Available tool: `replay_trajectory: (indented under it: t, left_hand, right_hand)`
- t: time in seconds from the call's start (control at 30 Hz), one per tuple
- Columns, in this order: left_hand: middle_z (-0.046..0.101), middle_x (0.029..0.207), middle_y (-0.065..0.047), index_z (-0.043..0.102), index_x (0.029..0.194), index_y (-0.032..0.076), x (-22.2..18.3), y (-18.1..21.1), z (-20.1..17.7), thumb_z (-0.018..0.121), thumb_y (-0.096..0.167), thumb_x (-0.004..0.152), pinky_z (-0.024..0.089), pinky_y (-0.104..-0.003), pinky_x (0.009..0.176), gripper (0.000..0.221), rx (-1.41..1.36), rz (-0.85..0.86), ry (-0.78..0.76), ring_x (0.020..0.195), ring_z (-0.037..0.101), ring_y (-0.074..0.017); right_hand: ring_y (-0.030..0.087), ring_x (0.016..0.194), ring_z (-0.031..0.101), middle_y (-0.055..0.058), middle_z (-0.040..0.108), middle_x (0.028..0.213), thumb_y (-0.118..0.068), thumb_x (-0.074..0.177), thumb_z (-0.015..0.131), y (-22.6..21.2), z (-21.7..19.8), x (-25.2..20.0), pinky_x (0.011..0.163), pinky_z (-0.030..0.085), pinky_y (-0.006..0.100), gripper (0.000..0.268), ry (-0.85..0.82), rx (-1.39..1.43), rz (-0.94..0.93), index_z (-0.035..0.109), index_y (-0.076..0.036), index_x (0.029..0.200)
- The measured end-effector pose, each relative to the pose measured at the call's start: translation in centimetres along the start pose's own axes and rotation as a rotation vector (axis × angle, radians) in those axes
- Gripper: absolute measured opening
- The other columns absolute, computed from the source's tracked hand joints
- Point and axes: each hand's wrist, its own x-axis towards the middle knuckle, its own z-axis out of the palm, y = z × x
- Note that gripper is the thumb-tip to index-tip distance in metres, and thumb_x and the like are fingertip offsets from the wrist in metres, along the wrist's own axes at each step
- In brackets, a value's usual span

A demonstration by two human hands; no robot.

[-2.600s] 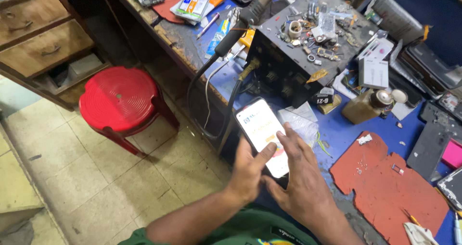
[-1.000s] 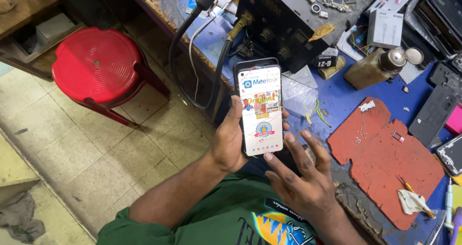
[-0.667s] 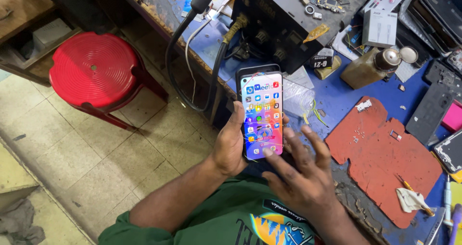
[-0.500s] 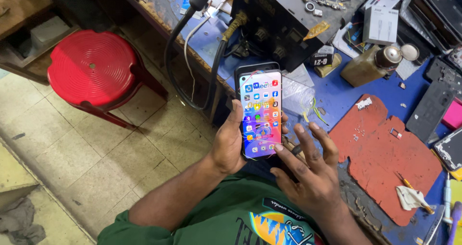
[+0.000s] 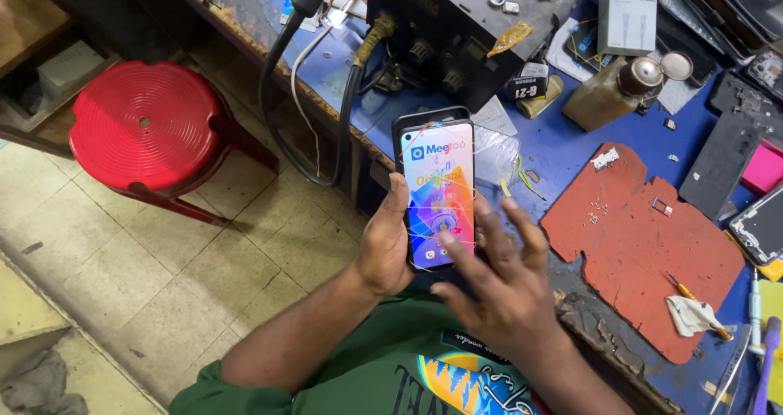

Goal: The person uses a screwdriver to remove screws from the internal chassis of a mobile phone and handles a yellow battery on a repair bench.

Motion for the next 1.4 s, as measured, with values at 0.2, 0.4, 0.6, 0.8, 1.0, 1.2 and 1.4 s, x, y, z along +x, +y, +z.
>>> replay_trajectory:
  t: [0.2, 0.4, 0.6, 0.8, 1.0, 1.2, 1.4]
  left_hand:
    - [0.061, 0.134, -0.020, 0.041, 0.153, -0.002, 0.2, -0.4, -0.5, 0.037, 0.059, 0.110, 0.054, -0.047, 0.105, 0.074, 0.003, 0.020, -0.076, 0.122, 0.065, -0.0292]
    - [0.060, 0.138, -0.017, 0.041, 0.152, -0.003, 0.3, -0.5, -0.4, 0.037, 0.057, 0.110, 0.052, -0.042, 0.110, 0.073, 0.066, 0.009, -0.001, 0.126, 0.062, -0.0252]
    - [0.062, 0.133, -0.022, 0.043, 0.151, -0.006, 0.5, -0.5, -0.3, 0.037, 0.060, 0.111, 0.055, -0.044, 0.107, 0.077, 0.059, 0.036, -0.052, 0.123, 0.065, -0.0287]
    - [0.062, 0.134, -0.018, 0.041, 0.152, -0.001, 0.6, -0.9, 0.0, 0.038, 0.059, 0.106, 0.055, -0.045, 0.105, 0.076, 0.017, -0.011, -0.012, 0.120, 0.065, -0.0284]
    - [0.062, 0.134, -0.018, 0.040, 0.151, 0.000, 0.7, -0.8, 0.1, 0.038, 0.059, 0.104, 0.054, -0.045, 0.107, 0.075, 0.039, -0.027, 0.039, 0.123, 0.064, -0.0270]
    - [0.063, 0.134, -0.022, 0.044, 0.151, -0.007, 0.5, -0.9, -0.4, 0.037, 0.059, 0.115, 0.054, -0.046, 0.108, 0.077, 0.050, 0.033, -0.111, 0.121, 0.066, -0.0302]
    - [0.062, 0.137, -0.017, 0.044, 0.151, -0.001, 0.5, -1.1, -0.2, 0.036, 0.056, 0.108, 0.052, -0.042, 0.109, 0.072, 0.046, -0.043, 0.048, 0.124, 0.064, -0.0259]
  right_hand:
    - [0.047, 0.145, 0.038, 0.019, 0.042, 0.158, -0.035, 0.086, 0.083, 0.0, 0.3, -0.3, 0.118, 0.036, 0.053, 0.059, -0.013, -0.024, 0.062, 0.064, -0.014, 0.138]
    - [0.046, 0.146, 0.038, 0.019, 0.042, 0.159, -0.037, 0.088, 0.082, 0.0, 0.2, -0.3, 0.119, 0.037, 0.052, 0.059, 0.010, 0.008, 0.030, 0.063, -0.015, 0.139]
    - [0.046, 0.145, 0.038, 0.021, 0.041, 0.159, -0.036, 0.090, 0.080, 0.8, -0.2, -0.3, 0.119, 0.038, 0.052, 0.058, 0.035, -0.068, 0.097, 0.063, -0.012, 0.139]
    - [0.044, 0.145, 0.039, 0.018, 0.043, 0.158, -0.037, 0.088, 0.081, 0.6, -0.1, -0.3, 0.117, 0.038, 0.052, 0.053, 0.004, -0.058, 0.043, 0.067, -0.015, 0.134]
    - [0.046, 0.143, 0.039, 0.018, 0.044, 0.157, -0.036, 0.087, 0.080, 0.6, -0.2, -0.6, 0.117, 0.037, 0.051, 0.051, -0.014, -0.069, 0.023, 0.069, -0.016, 0.133]
    - [0.046, 0.144, 0.039, 0.020, 0.043, 0.158, -0.038, 0.088, 0.080, 1.0, -0.9, -0.4, 0.118, 0.036, 0.053, 0.058, 0.038, -0.081, 0.064, 0.065, -0.010, 0.136]
    - [0.047, 0.143, 0.039, 0.021, 0.043, 0.156, -0.041, 0.088, 0.079, 0.1, -0.3, 0.0, 0.117, 0.036, 0.054, 0.059, -0.028, 0.005, -0.009, 0.065, -0.013, 0.137]
